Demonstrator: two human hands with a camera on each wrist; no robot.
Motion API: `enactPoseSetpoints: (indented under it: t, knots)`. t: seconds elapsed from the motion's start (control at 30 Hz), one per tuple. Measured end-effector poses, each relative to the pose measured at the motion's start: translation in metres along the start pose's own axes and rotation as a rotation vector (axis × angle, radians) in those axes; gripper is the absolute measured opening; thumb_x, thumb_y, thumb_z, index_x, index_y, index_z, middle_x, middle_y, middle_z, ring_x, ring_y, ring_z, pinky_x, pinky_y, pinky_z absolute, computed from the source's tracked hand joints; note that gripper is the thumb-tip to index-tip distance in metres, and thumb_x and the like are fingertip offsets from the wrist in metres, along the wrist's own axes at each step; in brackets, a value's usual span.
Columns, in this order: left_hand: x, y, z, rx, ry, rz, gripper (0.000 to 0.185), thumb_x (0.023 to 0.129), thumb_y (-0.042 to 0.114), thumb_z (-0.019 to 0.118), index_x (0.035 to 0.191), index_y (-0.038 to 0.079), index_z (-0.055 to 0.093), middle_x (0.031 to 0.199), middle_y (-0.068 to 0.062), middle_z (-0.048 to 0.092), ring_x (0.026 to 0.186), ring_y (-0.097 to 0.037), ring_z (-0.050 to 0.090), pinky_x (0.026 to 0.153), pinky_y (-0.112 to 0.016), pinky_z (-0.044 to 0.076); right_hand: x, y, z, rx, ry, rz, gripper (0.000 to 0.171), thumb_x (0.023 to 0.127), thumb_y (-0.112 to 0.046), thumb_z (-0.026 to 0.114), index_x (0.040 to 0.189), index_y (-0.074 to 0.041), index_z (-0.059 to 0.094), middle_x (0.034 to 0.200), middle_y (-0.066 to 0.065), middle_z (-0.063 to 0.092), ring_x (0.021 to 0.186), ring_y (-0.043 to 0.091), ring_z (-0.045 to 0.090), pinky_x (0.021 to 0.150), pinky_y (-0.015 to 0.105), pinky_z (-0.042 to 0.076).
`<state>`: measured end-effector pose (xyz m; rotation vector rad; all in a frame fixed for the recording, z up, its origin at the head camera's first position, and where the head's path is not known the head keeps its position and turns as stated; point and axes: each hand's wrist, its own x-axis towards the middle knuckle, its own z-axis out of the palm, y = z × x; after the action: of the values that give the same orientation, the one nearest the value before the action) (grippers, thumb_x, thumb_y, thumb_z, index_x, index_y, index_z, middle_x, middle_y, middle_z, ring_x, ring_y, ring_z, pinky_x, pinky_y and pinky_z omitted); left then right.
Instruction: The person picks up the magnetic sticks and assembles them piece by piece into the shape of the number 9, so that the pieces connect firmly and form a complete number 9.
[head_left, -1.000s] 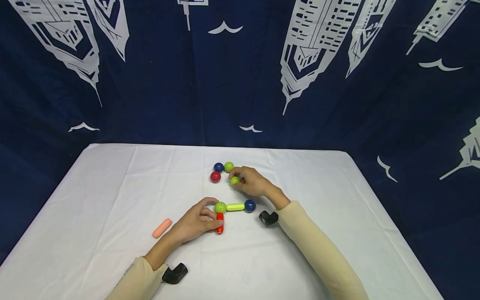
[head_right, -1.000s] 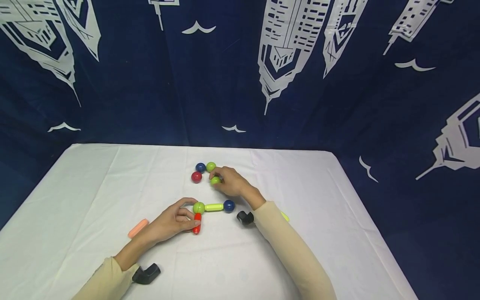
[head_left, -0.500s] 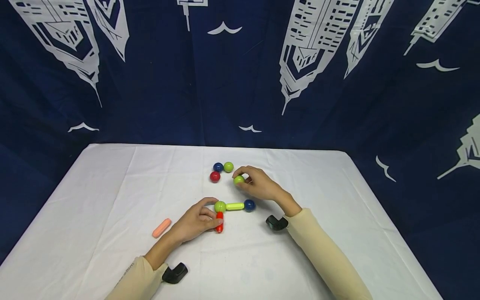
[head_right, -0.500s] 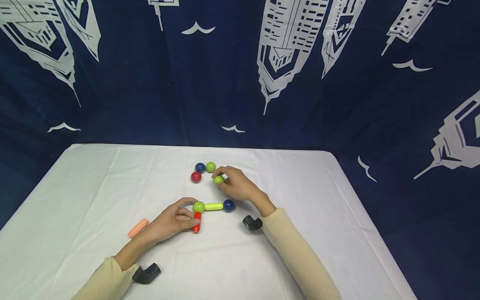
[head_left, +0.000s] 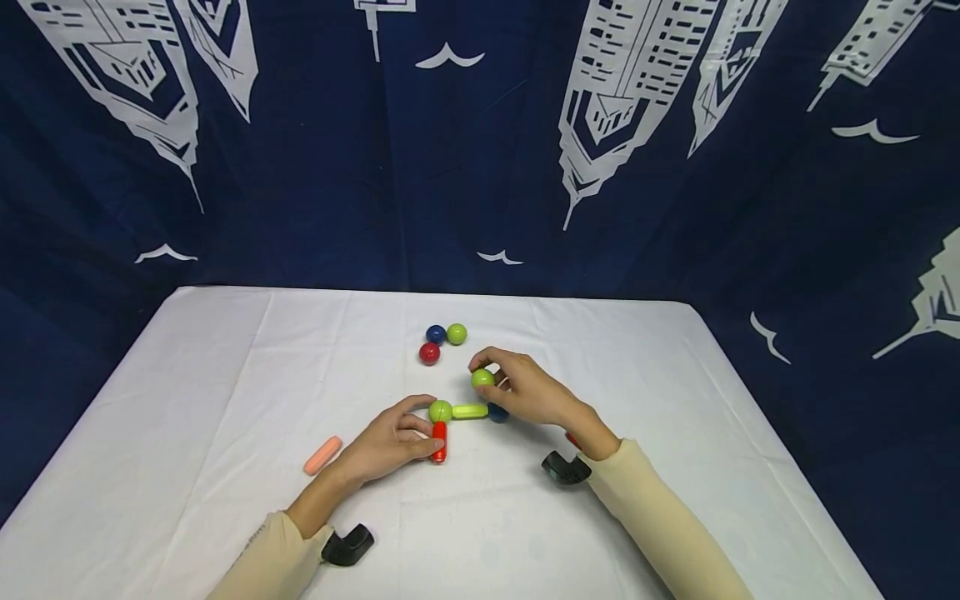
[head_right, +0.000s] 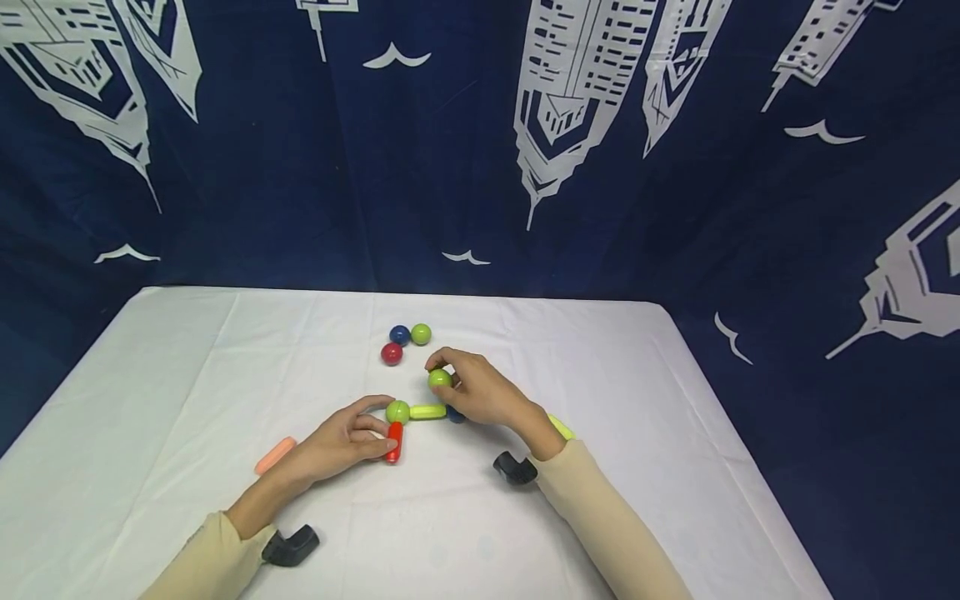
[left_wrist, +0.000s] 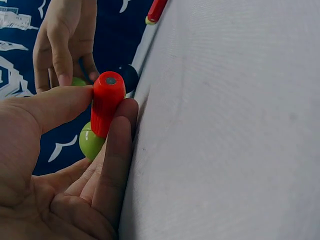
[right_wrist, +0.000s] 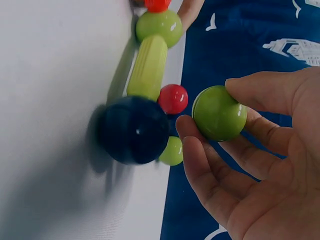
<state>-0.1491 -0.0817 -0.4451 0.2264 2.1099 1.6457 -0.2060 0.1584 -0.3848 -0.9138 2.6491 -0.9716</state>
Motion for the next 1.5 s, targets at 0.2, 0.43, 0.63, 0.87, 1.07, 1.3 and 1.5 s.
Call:
enactPoseSetpoints:
  t: [0.2,0.43,0.63,0.87,1.07,1.3,1.5]
  knots:
    - [-0.002,0.0,0.001,-0.015,0.011,0.008,0.068,0.08,0.027,0.074,0.138,0.018,0.04,0.104,-0.006,0.066,0.082,-0.015,0.066,0.074,-0.027,0.049,-0.01,-0.004,0.006,-0.008,0.004,-0.033,0.025,0.089,-0.014,0.061,0.114,-0.01,0.058,0.112,-0.001,0.06,0.09,0.014,0.063,0.077,0.023,0.052]
    - [-0.003,0.001,0.001,-0.029,0.024,0.027,0.067,0.081,0.027,0.073,0.139,0.018,0.04,0.106,-0.01,0.066,0.085,-0.016,0.066,0.075,-0.028,0.05,-0.021,-0.006,0.013,0.017,-0.03,-0.073,0.026,0.088,-0.012,0.063,0.113,-0.01,0.06,0.111,0.0,0.057,0.089,0.014,0.063,0.079,0.032,0.054]
    - [-0.003,0.0,0.001,-0.022,0.017,0.045,0.067,0.082,0.025,0.073,0.139,0.015,0.039,0.107,-0.01,0.065,0.085,-0.015,0.066,0.074,-0.026,0.05,-0.03,-0.007,0.024,0.042,-0.066,-0.069,0.035,0.085,-0.015,0.068,0.118,-0.01,0.057,0.11,-0.002,0.059,0.087,0.015,0.06,0.079,0.031,0.053]
    - [-0.001,-0.005,0.002,-0.035,0.01,0.086,0.068,0.082,0.021,0.072,0.14,0.012,0.037,0.107,-0.012,0.065,0.084,-0.015,0.067,0.072,-0.024,0.049,-0.037,-0.017,0.035,0.034,-0.103,-0.071,0.033,0.084,-0.018,0.071,0.113,-0.011,0.058,0.108,-0.006,0.06,0.086,0.009,0.06,0.079,0.025,0.052]
    - [0.0,-0.007,0.002,-0.029,0.013,0.109,0.068,0.083,0.022,0.071,0.14,0.012,0.037,0.105,-0.013,0.065,0.083,-0.015,0.066,0.07,-0.023,0.049,-0.039,-0.021,0.041,0.043,-0.134,-0.1,0.026,0.084,-0.02,0.071,0.108,-0.017,0.06,0.108,-0.008,0.058,0.091,0.006,0.058,0.08,0.022,0.052]
    - [0.001,-0.005,0.005,-0.028,0.031,0.113,0.068,0.084,0.021,0.07,0.142,0.012,0.035,0.108,-0.014,0.064,0.085,-0.015,0.066,0.071,-0.021,0.05,-0.04,-0.022,0.044,0.051,-0.162,-0.104,0.026,0.083,-0.019,0.071,0.107,-0.016,0.059,0.106,-0.007,0.059,0.091,0.004,0.06,0.08,0.021,0.052]
    - [0.002,-0.004,0.008,-0.023,0.07,0.111,0.068,0.085,0.02,0.07,0.142,0.011,0.034,0.107,-0.013,0.064,0.086,-0.016,0.067,0.071,-0.021,0.052,-0.04,-0.024,0.046,0.057,-0.176,-0.094,0.026,0.083,-0.019,0.071,0.105,-0.016,0.058,0.104,-0.007,0.06,0.088,0.004,0.061,0.08,0.021,0.052]
